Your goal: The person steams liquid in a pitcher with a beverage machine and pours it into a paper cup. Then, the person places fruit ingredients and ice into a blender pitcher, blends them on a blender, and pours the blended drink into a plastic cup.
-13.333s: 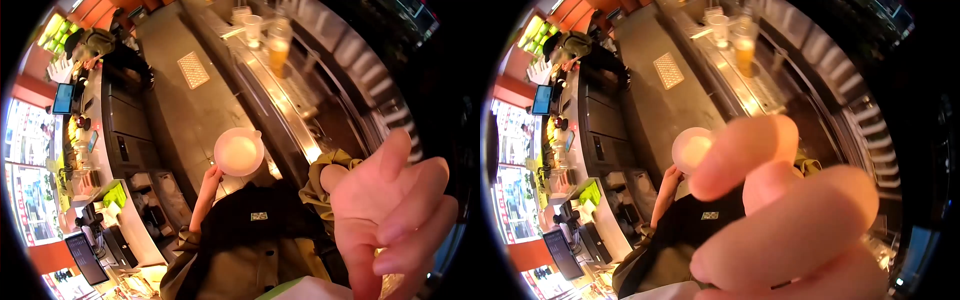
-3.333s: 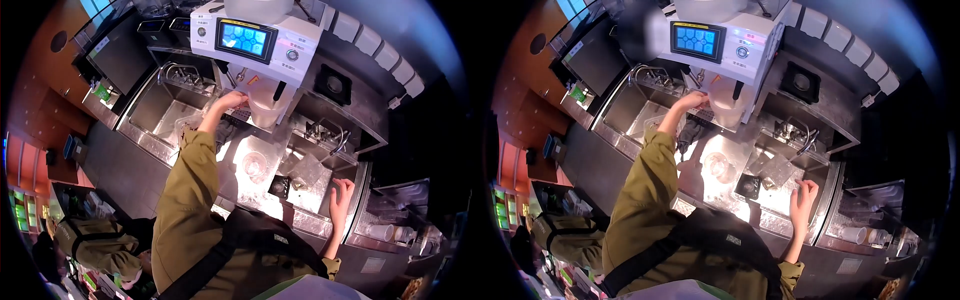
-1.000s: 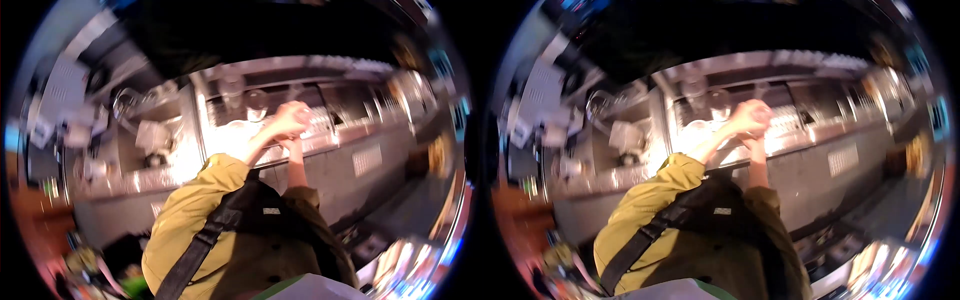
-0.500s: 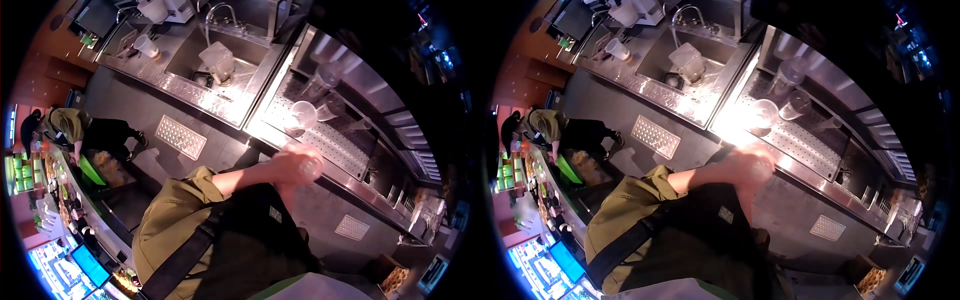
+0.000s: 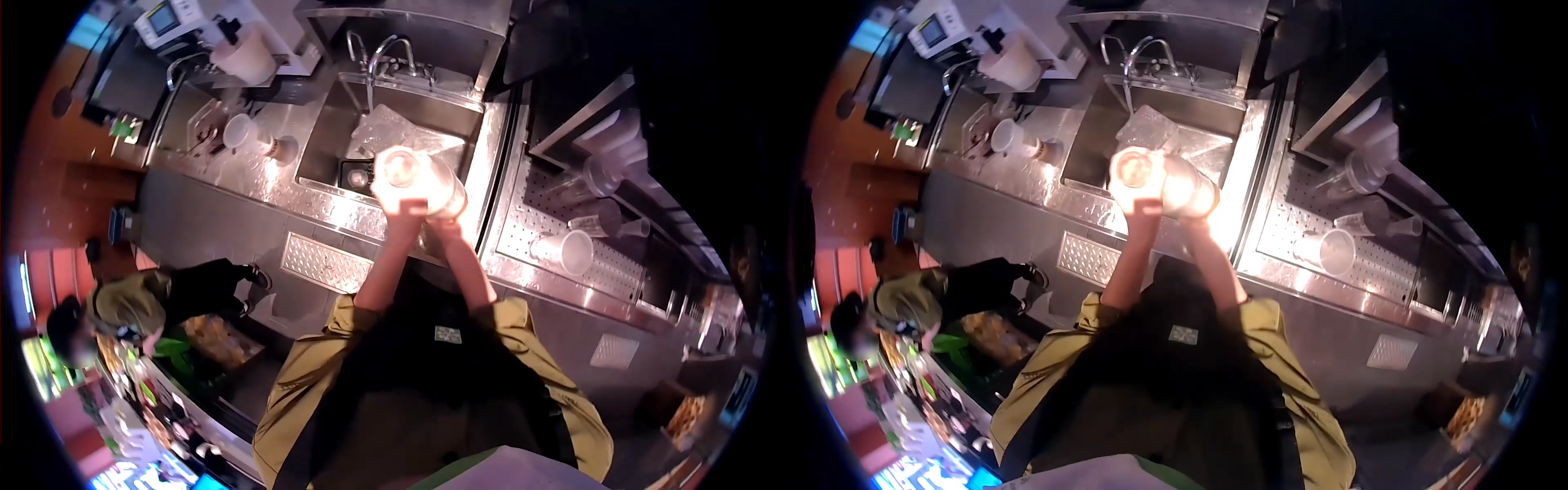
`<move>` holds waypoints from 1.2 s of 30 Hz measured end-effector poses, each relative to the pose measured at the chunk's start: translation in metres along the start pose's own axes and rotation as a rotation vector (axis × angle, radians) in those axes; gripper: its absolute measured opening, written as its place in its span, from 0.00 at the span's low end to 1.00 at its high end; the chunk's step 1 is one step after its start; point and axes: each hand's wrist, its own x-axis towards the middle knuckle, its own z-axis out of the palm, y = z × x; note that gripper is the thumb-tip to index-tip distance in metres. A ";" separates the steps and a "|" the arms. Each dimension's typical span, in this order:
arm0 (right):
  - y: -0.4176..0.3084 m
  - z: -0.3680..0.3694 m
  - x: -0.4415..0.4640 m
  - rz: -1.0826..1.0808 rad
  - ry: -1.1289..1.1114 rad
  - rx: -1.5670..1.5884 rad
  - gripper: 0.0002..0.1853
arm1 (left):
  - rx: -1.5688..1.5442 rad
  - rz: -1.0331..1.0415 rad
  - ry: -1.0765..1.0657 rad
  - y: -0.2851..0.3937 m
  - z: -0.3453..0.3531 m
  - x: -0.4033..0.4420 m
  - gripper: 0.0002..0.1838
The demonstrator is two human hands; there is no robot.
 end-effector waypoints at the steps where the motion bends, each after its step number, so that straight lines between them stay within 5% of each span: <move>1: 0.000 0.008 0.011 -0.036 0.015 0.000 0.31 | 0.099 0.060 0.052 -0.007 0.000 0.011 0.12; 4: -0.001 0.026 0.030 -0.170 0.049 -0.017 0.31 | 0.098 0.146 0.155 -0.017 0.009 0.057 0.11; 6: 0.000 0.030 0.039 -0.266 0.063 -0.041 0.31 | -0.178 -0.064 0.158 -0.036 0.008 0.101 0.10; 7: 0.002 0.032 0.037 -0.330 0.069 -0.074 0.31 | -0.282 -0.336 0.141 -0.054 0.005 0.124 0.07; 8: 0.002 0.033 0.039 -0.399 0.075 -0.113 0.31 | -0.374 -0.468 0.046 -0.080 -0.004 0.139 0.06; 10: 0.002 0.034 0.042 -0.585 0.082 -0.246 0.31 | -0.172 -0.411 -0.137 -0.189 -0.018 0.150 0.06; 11: 0.001 0.034 0.040 -0.685 0.089 -0.321 0.30 | 0.044 -0.559 -0.159 -0.258 -0.030 0.143 0.09; 12: 0.001 0.034 0.036 -0.783 0.105 -0.389 0.30 | 0.366 -0.676 -0.360 -0.289 -0.038 0.130 0.11; 13: 0.001 0.031 0.028 -0.876 0.123 -0.452 0.30 | 0.761 -0.647 -0.818 -0.334 -0.045 0.120 0.14; 14: 0.000 0.028 0.020 -0.963 0.137 -0.508 0.30 | 1.227 -0.608 -0.919 -0.357 -0.040 0.098 0.21; 16: -0.001 0.023 -0.004 -1.078 0.174 -0.609 0.30 | 1.296 -0.183 -1.499 -0.420 -0.066 0.064 0.29; 19: -0.005 0.029 -0.052 -1.088 0.187 -0.657 0.29 | 1.320 -0.213 -1.661 -0.414 -0.086 0.030 0.28; 20: -0.004 0.022 -0.067 -0.990 0.093 -0.357 0.25 | 1.318 -0.267 -1.640 -0.406 -0.088 0.025 0.27; 22: -0.002 0.008 -0.097 -0.819 -0.039 0.334 0.18 | 1.320 -0.305 -1.425 -0.390 -0.082 0.020 0.27; 27: -0.021 -0.049 -0.172 -0.938 0.517 0.254 0.31 | 0.895 -0.017 -0.728 -0.289 0.012 0.009 0.28; 30: -0.059 -0.043 -0.204 -1.051 0.675 0.431 0.27 | 0.254 0.045 -0.876 -0.207 0.081 -0.035 0.27; 32: -0.083 -0.052 -0.218 -1.116 0.529 0.472 0.26 | -0.002 0.101 -1.230 -0.173 0.120 -0.073 0.36; 36: -0.131 -0.052 -0.225 -1.192 0.582 0.452 0.27 | 0.054 0.163 -1.275 -0.114 0.155 -0.127 0.47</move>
